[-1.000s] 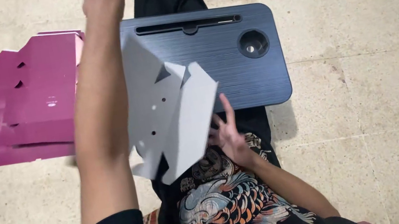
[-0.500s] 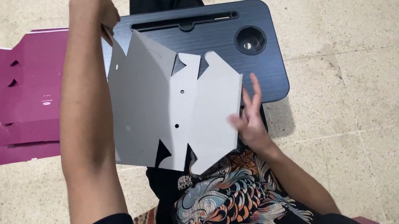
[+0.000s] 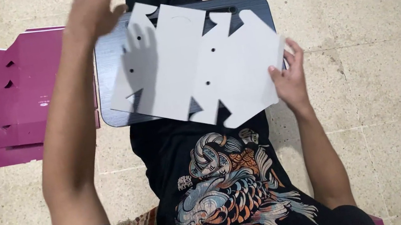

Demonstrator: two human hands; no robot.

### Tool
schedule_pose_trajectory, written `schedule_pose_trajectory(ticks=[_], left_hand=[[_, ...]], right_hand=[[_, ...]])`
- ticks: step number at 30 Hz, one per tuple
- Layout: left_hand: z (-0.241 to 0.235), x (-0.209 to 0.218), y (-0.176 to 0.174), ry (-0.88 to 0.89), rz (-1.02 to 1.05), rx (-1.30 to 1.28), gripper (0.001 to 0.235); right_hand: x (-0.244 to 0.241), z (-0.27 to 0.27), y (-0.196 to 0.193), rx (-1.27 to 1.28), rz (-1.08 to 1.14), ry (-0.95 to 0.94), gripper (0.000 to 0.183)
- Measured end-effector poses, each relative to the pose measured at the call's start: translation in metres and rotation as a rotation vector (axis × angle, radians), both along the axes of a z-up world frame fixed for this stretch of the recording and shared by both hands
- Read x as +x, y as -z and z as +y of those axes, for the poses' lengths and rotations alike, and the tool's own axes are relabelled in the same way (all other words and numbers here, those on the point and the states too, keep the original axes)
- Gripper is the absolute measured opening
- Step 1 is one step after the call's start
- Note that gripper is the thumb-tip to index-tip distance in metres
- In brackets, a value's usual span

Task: Folding and assembling a cardboard box on a lap desk

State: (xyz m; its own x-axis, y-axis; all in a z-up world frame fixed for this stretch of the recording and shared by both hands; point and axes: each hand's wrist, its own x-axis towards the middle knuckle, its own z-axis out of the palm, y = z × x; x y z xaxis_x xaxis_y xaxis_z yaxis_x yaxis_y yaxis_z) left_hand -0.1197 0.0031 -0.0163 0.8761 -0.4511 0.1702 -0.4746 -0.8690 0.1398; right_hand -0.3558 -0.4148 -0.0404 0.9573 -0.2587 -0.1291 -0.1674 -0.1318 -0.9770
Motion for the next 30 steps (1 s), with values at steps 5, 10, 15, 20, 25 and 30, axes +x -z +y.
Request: schedule_pose_trajectory(ticks=[5,10,15,20,25,30], left_hand=[[-0.058,-0.07,-0.002,0.367,-0.039,-0.012,0.038],[-0.096,-0.123,0.059,0.632,-0.101,-0.026,0.089],[-0.119,-0.153,0.087,0.355,0.043,0.069,0.101],[-0.164,-0.185,0.101,-0.037,0.081,0.336,0.106],[-0.161,-0.177,0.12,-0.093,-0.064,0.48,0.104],[-0.136,-0.133,0.115,-0.049,-0.164,0.208,0.057]], right_hand=[[0.054,-0.054,0.043,-0.385,-0.163,-0.093,0.06],[0.116,-0.056,0.033,-0.687,-0.299,-0.455,0.059],[0.154,-0.022,0.044,-1.044,-0.293,-0.495,0.062],[0.129,0.035,0.032,-1.269,-0.119,-0.522,0.077],[0.119,0.061,0.065,-1.147,-0.194,-0.576,0.074],[0.095,0.065,0.078,-1.149,-0.242,-0.558,0.072]])
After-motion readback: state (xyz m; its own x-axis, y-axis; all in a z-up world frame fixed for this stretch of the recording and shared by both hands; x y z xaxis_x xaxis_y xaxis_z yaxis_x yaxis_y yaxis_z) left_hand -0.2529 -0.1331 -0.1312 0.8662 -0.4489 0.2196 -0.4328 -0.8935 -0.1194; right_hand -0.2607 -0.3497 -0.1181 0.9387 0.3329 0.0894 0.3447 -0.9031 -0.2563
